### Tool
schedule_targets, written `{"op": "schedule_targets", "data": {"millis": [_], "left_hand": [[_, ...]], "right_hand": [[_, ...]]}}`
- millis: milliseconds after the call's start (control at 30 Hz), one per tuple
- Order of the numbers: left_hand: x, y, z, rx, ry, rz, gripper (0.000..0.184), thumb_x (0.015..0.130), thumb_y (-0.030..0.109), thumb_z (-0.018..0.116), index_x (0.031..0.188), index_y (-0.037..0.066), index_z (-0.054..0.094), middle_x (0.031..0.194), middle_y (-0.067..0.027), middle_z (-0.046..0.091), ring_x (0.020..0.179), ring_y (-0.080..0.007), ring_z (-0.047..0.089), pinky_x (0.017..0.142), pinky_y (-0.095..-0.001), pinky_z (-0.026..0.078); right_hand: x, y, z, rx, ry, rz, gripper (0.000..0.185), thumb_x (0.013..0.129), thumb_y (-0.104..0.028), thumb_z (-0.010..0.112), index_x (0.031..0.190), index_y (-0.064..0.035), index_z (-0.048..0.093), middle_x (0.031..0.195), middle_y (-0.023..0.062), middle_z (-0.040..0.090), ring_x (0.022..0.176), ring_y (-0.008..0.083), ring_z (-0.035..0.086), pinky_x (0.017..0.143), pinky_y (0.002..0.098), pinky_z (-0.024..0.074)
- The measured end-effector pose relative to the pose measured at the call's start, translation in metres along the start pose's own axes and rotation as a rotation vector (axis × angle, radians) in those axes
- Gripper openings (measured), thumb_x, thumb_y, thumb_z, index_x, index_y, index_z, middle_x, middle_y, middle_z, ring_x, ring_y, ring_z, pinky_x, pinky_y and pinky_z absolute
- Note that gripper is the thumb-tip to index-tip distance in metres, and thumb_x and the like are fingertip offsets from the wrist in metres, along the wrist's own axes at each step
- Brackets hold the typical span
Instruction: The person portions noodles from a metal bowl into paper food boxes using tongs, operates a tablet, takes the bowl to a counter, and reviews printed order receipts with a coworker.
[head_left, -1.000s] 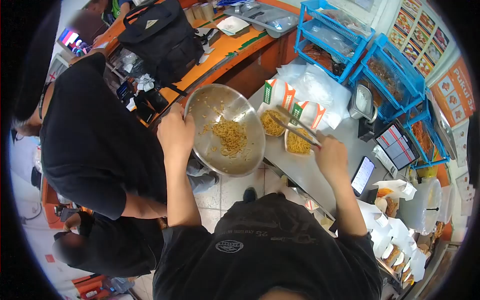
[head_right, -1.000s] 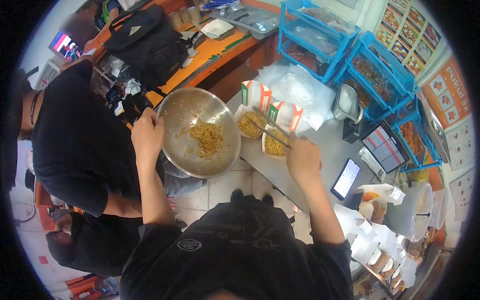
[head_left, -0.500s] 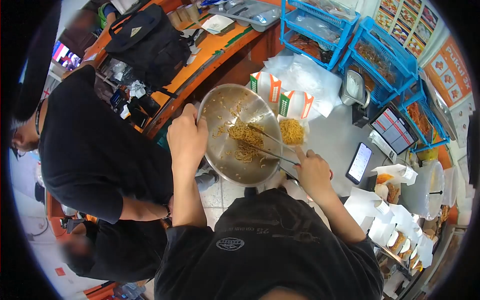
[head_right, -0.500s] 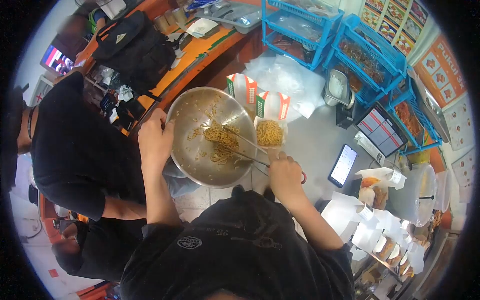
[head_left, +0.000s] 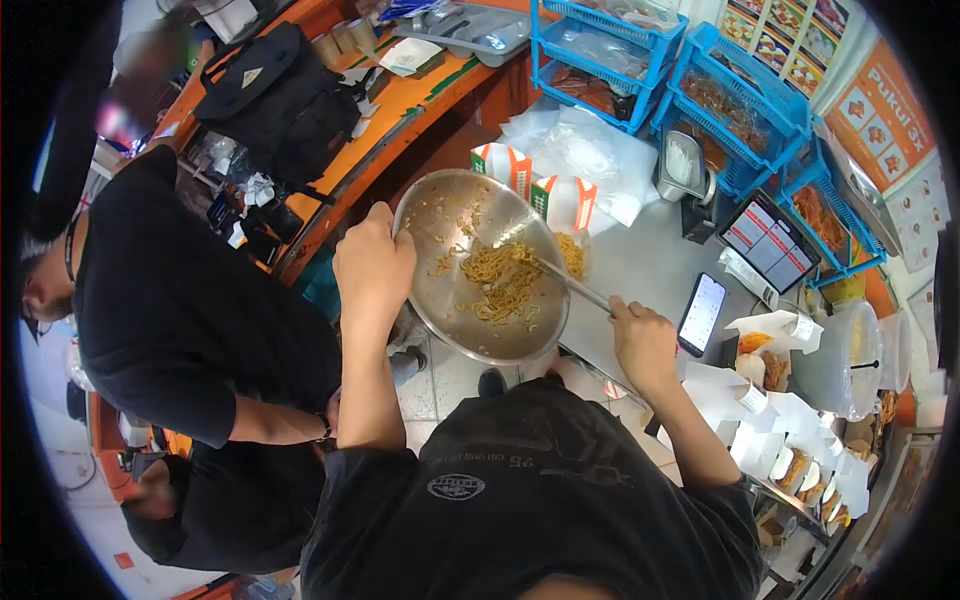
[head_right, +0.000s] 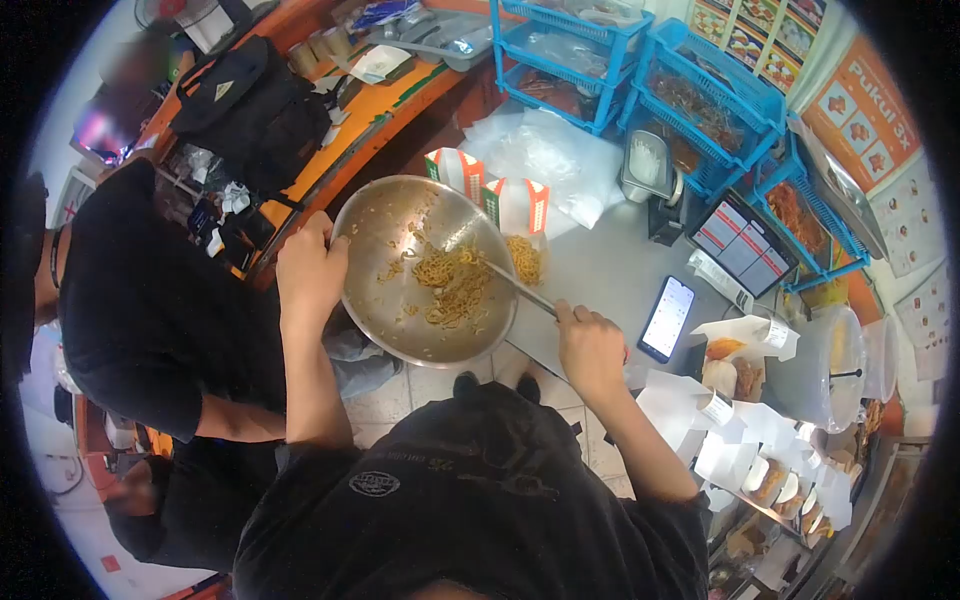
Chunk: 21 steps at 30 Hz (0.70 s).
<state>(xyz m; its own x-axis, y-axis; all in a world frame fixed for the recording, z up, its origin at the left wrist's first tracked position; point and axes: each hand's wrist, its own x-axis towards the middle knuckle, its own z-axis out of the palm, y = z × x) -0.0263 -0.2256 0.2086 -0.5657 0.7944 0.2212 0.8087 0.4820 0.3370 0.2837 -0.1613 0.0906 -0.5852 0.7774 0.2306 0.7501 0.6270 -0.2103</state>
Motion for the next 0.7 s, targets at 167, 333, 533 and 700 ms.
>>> {"op": "schedule_targets", "data": {"millis": [167, 333, 533, 700], "left_hand": [[0.001, 0.007, 0.005, 0.028, -0.015, 0.028, 0.015, 0.079, 0.012, 0.053, 0.085, -0.002, 0.055, 0.08, -0.0282, 0.063, 0.08, -0.0459, 0.061, 0.075, -0.0523, 0.047], [-0.003, 0.012, 0.001, 0.073, 0.005, 0.056, 0.014, 0.079, 0.011, 0.053, 0.085, -0.002, 0.054, 0.078, -0.0277, 0.063, 0.08, -0.0453, 0.062, 0.074, -0.0519, 0.047], [-0.006, 0.013, -0.001, 0.068, 0.016, 0.087, 0.013, 0.079, 0.011, 0.054, 0.084, -0.001, 0.055, 0.075, -0.0257, 0.062, 0.077, -0.0436, 0.062, 0.07, -0.0516, 0.046], [-0.009, 0.019, -0.005, 0.064, 0.033, 0.094, 0.012, 0.08, 0.012, 0.054, 0.08, 0.0, 0.053, 0.07, -0.0235, 0.061, 0.071, -0.0422, 0.06, 0.066, -0.0498, 0.045]], "right_hand": [[-0.003, 0.016, -0.015, 0.016, 0.02, 0.117, 0.018, 0.08, -0.012, 0.062, 0.097, -0.0064, 0.059, 0.072, 0.0108, 0.061, 0.066, 0.0283, 0.063, 0.057, 0.0394, 0.05], [-0.003, 0.033, 0.001, 0.105, -0.062, 0.216, 0.016, 0.081, -0.015, 0.063, 0.094, -0.0058, 0.059, 0.076, 0.0137, 0.063, 0.07, 0.0337, 0.064, 0.061, 0.0434, 0.0505], [-0.007, 0.045, 0.017, 0.119, -0.116, 0.259, 0.016, 0.08, -0.016, 0.063, 0.093, -0.0062, 0.062, 0.077, 0.0154, 0.063, 0.071, 0.0352, 0.063, 0.065, 0.0453, 0.0502], [-0.005, 0.048, 0.015, 0.124, -0.129, 0.273, 0.026, 0.08, -0.017, 0.065, 0.104, -0.0073, 0.062, 0.078, 0.0158, 0.063, 0.072, 0.035, 0.064, 0.066, 0.0444, 0.0507]]}}
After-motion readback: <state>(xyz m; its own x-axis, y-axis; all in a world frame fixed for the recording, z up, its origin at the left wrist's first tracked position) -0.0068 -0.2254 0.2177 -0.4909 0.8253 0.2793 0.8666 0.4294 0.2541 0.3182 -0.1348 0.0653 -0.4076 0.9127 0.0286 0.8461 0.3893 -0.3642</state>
